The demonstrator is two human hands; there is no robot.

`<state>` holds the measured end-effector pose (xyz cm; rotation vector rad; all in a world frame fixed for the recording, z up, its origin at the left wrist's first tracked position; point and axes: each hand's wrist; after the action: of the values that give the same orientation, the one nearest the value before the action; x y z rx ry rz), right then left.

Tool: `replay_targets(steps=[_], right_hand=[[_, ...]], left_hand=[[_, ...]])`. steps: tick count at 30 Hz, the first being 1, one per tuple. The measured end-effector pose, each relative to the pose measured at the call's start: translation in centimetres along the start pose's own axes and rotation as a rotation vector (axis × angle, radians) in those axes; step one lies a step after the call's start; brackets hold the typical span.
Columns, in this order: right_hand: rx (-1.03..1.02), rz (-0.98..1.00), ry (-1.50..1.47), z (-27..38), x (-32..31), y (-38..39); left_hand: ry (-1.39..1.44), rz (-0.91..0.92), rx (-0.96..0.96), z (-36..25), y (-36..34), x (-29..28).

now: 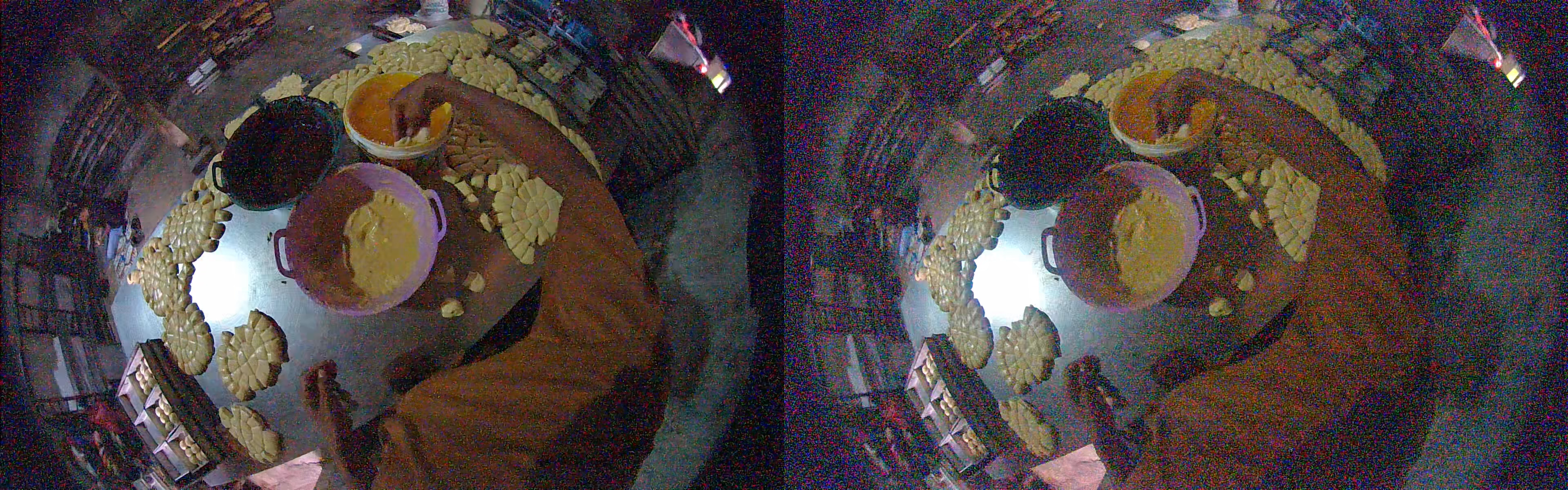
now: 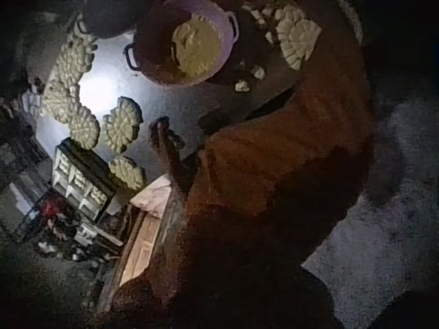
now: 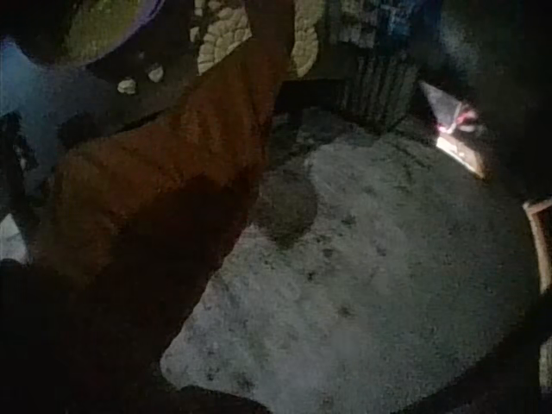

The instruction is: The person shapes dough pieces by hand and places them into metal baking trays.

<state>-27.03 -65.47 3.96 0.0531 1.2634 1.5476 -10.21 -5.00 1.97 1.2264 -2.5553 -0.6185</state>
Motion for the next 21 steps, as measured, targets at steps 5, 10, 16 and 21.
replay_targets(steps=[5,10,16,21], right_hand=[[-0.077,-0.212,-0.243,1.1,-0.2,5.1],[-0.614,-0.46,-0.885,9.9,9.3,3.7],[-0.674,-0.371,-1.432,22.9,23.1,4.7],[-0.684,-0.439,-1.465,26.4,27.9,4.8]], left_hand=[[-0.152,0.153,0.111,0.9,-0.6,0.8],[0.278,0.556,-0.104,4.1,-3.9,3.8],[0.42,0.689,0.062,0.0,-3.3,10.4],[1.049,0.611,-0.257,1.2,-2.5,7.6]])
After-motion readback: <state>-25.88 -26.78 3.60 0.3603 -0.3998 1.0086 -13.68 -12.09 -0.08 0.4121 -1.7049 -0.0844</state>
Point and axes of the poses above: each hand's wrist, its own y-axis away from the middle knuckle, its own x-axis out of the palm, z = x × y, and after that the axes turned 11 degrees about y, right-handed
